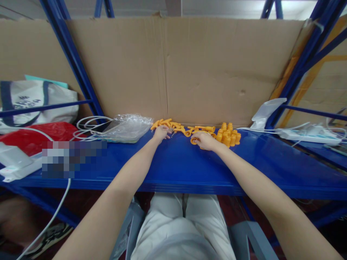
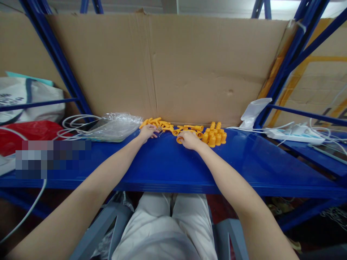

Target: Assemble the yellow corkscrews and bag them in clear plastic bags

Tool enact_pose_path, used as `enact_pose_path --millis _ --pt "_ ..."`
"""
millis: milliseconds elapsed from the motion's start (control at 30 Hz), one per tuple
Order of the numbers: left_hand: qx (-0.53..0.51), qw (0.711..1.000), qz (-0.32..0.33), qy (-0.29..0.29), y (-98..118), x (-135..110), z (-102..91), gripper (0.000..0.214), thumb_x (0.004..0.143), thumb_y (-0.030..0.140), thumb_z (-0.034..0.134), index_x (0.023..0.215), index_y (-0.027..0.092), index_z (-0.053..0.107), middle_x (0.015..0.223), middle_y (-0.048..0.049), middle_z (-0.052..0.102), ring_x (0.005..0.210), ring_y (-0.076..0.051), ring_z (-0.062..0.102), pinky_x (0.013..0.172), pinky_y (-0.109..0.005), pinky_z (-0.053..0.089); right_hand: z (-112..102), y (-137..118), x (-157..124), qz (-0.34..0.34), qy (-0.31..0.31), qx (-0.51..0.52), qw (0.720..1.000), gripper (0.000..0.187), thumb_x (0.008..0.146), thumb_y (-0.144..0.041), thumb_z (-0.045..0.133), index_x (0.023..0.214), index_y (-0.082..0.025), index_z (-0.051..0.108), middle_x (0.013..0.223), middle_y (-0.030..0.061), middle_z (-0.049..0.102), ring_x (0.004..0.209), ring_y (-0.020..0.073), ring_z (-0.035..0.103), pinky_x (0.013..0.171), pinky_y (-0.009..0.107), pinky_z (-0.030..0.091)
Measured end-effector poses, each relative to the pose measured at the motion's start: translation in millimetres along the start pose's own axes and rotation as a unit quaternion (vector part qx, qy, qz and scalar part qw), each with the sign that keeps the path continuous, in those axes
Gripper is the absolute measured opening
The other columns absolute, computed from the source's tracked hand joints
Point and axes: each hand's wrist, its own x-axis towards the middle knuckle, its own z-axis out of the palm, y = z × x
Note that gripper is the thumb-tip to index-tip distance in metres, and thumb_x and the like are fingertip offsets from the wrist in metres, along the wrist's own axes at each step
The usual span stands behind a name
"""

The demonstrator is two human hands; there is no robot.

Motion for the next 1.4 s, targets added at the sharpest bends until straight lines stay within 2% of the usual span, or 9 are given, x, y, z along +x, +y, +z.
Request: enact_pose_path --millis 267,400,600,733,867,1033,1233,1333,1400 --pt "0.036 0.998 0.036 -0.031 1.3 -4.9 3.4 0.021 0.087 0.011 0.064 0.078 0.018 0.048 0.069 0.0005 0.069 0.036 -0.005 0.051 0.041 -0.015 0.034 -1.9 -1.6 0.0 -0.005 0.002 0.022 1.000 0.032 0.090 -0.012 0.053 0.110 -0.021 0.077 0.120 0.0098 0.075 0.117 0.0264 0.068 0.102 0.039 0.051" --pt "-0.021 0.999 0.048 -0.010 4.4 -5.8 9.7 0.017 0.088 0.007 0.063 0.087 0.018 0.049 0.073 -0.0011 0.072 0.041 -0.006 0.056 0.043 -0.014 0.037 -4.6 -4.6 -0.5 0.004 -0.009 0.022 1.000 0.033 0.090 -0.012 0.053 0.112 -0.021 0.076 0.119 0.0097 0.075 0.116 0.0260 0.068 0.102 0.038 0.050" --pt "-0.124 0.991 0.022 0.040 9.7 -5.3 10.9 0.010 0.095 0.012 0.055 0.103 0.015 0.052 0.100 -0.0100 0.076 0.051 -0.006 0.065 0.046 -0.013 0.041 -8.1 -7.3 -1.6 0.017 -0.022 0.010 1.000 0.034 0.091 -0.013 0.053 0.116 -0.020 0.075 0.125 0.0099 0.073 0.121 0.0267 0.065 0.103 0.039 0.049" --pt "-0.147 0.989 -0.027 0.003 10.9 -7.5 7.5 0.013 0.097 0.016 0.054 0.110 0.018 0.053 0.116 -0.0109 0.073 0.059 -0.008 0.070 0.048 -0.014 0.045 -9.4 -7.8 -1.9 0.016 -0.024 0.005 1.000 0.034 0.092 -0.013 0.054 0.117 -0.021 0.075 0.125 0.0088 0.073 0.120 0.0264 0.065 0.103 0.038 0.049" --pt "-0.147 0.987 -0.050 -0.041 9.7 -10.1 9.5 0.026 0.100 0.019 0.049 0.125 0.021 0.054 0.124 -0.0108 0.069 0.069 -0.012 0.074 0.051 -0.017 0.050 -9.9 -8.3 -1.9 0.017 -0.028 0.006 0.999 0.034 0.092 -0.013 0.053 0.118 -0.020 0.074 0.125 0.0095 0.072 0.121 0.0272 0.065 0.103 0.039 0.049" --pt "-0.113 0.990 -0.040 -0.076 8.3 -11.9 12.6 0.046 0.098 0.012 0.046 0.142 0.023 0.049 0.132 -0.0115 0.065 0.087 -0.015 0.075 0.053 -0.016 0.050 -8.4 -6.8 -1.4 0.012 -0.024 0.011 1.000 0.034 0.091 -0.013 0.054 0.116 -0.020 0.075 0.124 0.0103 0.073 0.120 0.0272 0.065 0.103 0.039 0.049" --pt "-0.036 0.996 0.003 -0.078 6.8 -10.3 14.5 0.049 0.093 0.009 0.051 0.141 0.020 0.052 0.130 -0.0124 0.067 0.094 -0.017 0.073 0.060 -0.019 0.054 -6.2 -4.1 -0.4 0.001 -0.003 0.007 1.000 0.033 0.089 -0.011 0.053 0.110 -0.022 0.077 0.119 0.0077 0.075 0.115 0.0250 0.068 0.101 0.037 0.051" --pt "0.039 0.996 0.053 -0.055 2.9 -6.6 16.2 0.043 0.091 0.012 0.055 0.134 0.017 0.058 0.125 -0.0138 0.069 0.098 -0.020 0.073 0.072 -0.028 0.059 -8.3 -3.7 -0.9 0.016 0.015 0.003 1.000 0.033 0.089 -0.012 0.052 0.107 -0.022 0.077 0.118 0.0078 0.075 0.114 0.0264 0.069 0.099 0.039 0.052" --pt "0.126 0.984 0.123 -0.032 -0.9 -3.4 16.6 0.039 0.089 0.013 0.057 0.128 0.015 0.063 0.124 -0.0147 0.070 0.107 -0.024 0.070 0.089 -0.036 0.058 -10.6 -2.5 -1.2 0.032 0.040 0.008 0.999 0.032 0.090 -0.013 0.052 0.106 -0.022 0.078 0.118 0.0079 0.076 0.112 0.0268 0.069 0.098 0.040 0.053"
